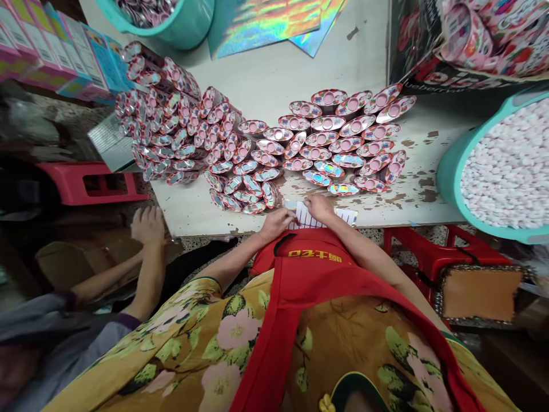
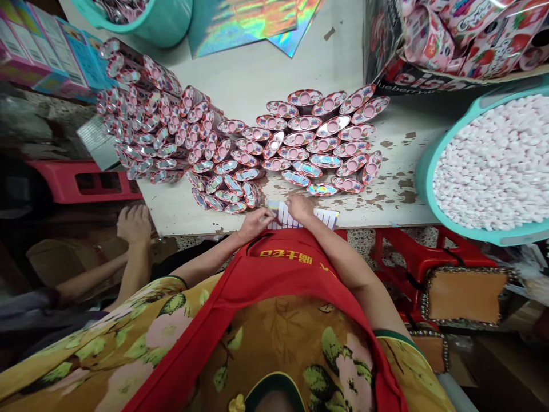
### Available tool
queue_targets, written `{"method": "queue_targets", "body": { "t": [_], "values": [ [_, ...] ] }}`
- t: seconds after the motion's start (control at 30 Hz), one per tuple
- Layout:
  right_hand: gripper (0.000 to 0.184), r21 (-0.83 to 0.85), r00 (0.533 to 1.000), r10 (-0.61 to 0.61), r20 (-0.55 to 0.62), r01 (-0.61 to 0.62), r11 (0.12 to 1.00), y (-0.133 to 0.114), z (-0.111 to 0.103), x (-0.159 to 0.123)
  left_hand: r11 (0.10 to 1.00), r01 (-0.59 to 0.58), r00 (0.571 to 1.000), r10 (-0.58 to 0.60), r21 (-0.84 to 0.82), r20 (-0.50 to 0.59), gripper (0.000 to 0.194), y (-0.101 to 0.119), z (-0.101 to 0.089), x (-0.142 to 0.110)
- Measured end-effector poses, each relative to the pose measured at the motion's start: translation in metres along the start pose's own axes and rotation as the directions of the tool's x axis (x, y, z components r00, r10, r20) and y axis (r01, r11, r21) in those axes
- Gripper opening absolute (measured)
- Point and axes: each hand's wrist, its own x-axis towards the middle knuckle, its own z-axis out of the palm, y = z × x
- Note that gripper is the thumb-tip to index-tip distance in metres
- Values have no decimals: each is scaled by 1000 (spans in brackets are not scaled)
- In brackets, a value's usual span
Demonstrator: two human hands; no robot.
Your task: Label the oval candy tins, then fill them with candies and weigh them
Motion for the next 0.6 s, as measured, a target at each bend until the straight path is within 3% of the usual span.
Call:
{"method": "queue_targets", "body": {
  "t": [0.1,0.23,0.33,0.43,0.53,0.6],
  "values": [
    [32,38,999,-44,-16,44,998,4,-1,-3,934,176,964,-227,-310,-136,26,9,-3,3],
    [42,323,981,-137,-140,176,930,5,-5,-21,846,185,940,-301,-499,-161,32,28,-9,14],
    [48,539,978,-125,-167,197,819,-1,-8,-33,830,151,922,-314,-538,-225,34,43,-11,22],
    [36,609,976,-71,-206,185,771,-7,-16,-31,817,147,907,-336,-558,-253,33,52,-11,33],
    [27,529,963,-34,-266,176,830,-11,-37,-17,865,141,880,-333,-482,-339,25,53,-14,50],
    [25,408,954,-24,-300,151,901,-14,-58,-6,930,111,857,-268,-352,-440,18,53,-17,65]
  ]
}}
